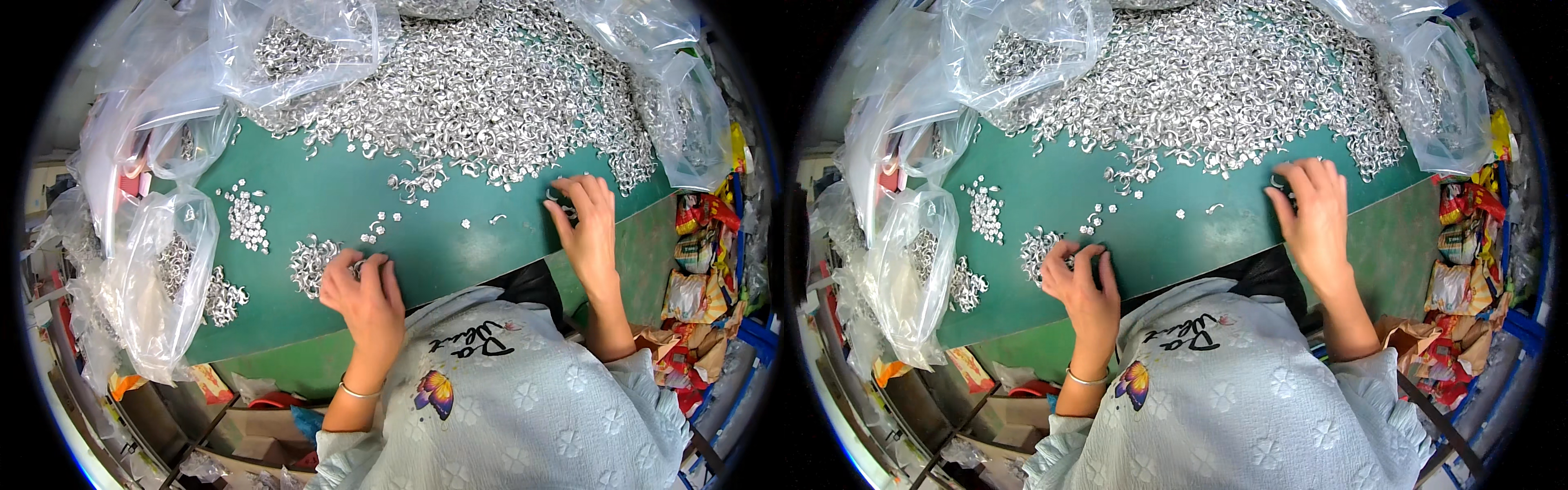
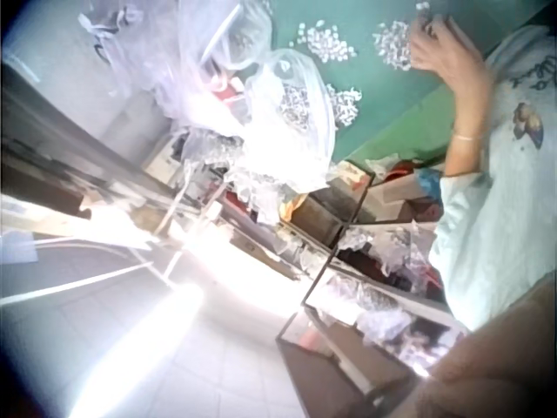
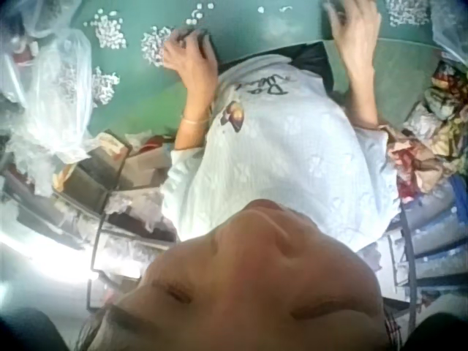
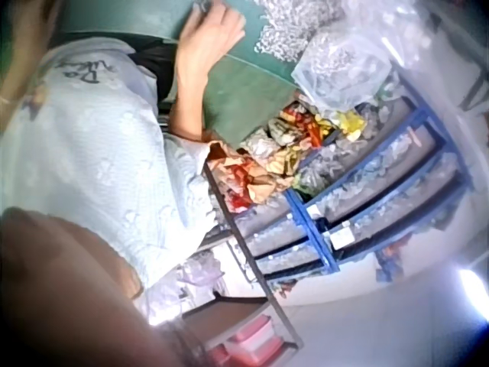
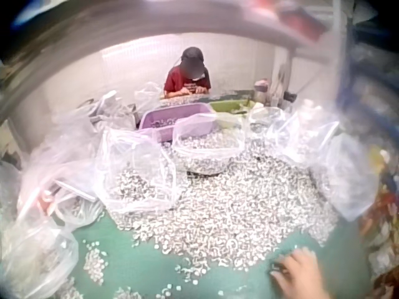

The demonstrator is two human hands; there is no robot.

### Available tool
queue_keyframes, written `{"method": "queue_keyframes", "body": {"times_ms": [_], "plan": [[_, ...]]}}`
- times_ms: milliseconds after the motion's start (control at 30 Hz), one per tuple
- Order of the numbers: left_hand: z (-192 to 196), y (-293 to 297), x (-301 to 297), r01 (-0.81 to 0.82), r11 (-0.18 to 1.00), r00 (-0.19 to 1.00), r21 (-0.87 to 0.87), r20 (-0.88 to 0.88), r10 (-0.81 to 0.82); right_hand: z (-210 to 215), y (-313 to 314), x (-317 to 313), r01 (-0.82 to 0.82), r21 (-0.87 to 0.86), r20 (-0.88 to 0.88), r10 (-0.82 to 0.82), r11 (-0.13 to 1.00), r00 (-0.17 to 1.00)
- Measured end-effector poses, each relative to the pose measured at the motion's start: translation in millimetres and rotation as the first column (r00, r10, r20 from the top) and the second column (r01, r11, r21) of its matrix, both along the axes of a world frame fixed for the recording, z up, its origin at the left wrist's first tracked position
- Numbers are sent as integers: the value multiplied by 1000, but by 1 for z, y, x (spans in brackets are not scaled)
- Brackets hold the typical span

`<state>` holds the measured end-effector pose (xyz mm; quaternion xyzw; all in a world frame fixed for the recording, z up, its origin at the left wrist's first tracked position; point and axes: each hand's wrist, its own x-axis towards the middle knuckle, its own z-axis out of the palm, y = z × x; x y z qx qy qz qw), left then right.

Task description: The person sorts through a large pile of small silver-colored metal parts on a green workbench by hand, picking up individual pieces and arranging them into smaller groups.

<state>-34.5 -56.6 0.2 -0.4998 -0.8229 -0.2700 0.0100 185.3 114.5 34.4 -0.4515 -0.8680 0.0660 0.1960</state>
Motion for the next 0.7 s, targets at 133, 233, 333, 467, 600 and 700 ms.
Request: {"method": "queue_keyframes", "body": {"times_ms": [133, 233, 333, 467, 600, 700], "plan": [[-6, -6, -10, -93, 996, 994, -14, -54, 92, -4, -15, -45, -365, -100, -165, 346, 926, 924], [0, -1, -13, -68, 998, 996, 19, -48, 69, -20, -22, -64, -456, -171, -137, 437, 874, 889], [9, 19, -10, 45, 999, 999, 19, 5, -45, -33, -21, -80, -516, -176, -205, 482, 838, 852], [7, 34, -6, 109, 994, 992, -24, 63, -108, -29, -24, -103, -569, -189, -311, 501, 800, 808], [5, 33, -16, 130, 991, 974, -6, 187, -127, -25, -14, -103, -522, -181, -313, 454, 834, 834], [5, 34, -19, 195, 980, 942, 46, 270, -200, -27, -23, -104, -547, -210, -273, 488, 811, 829]]}}
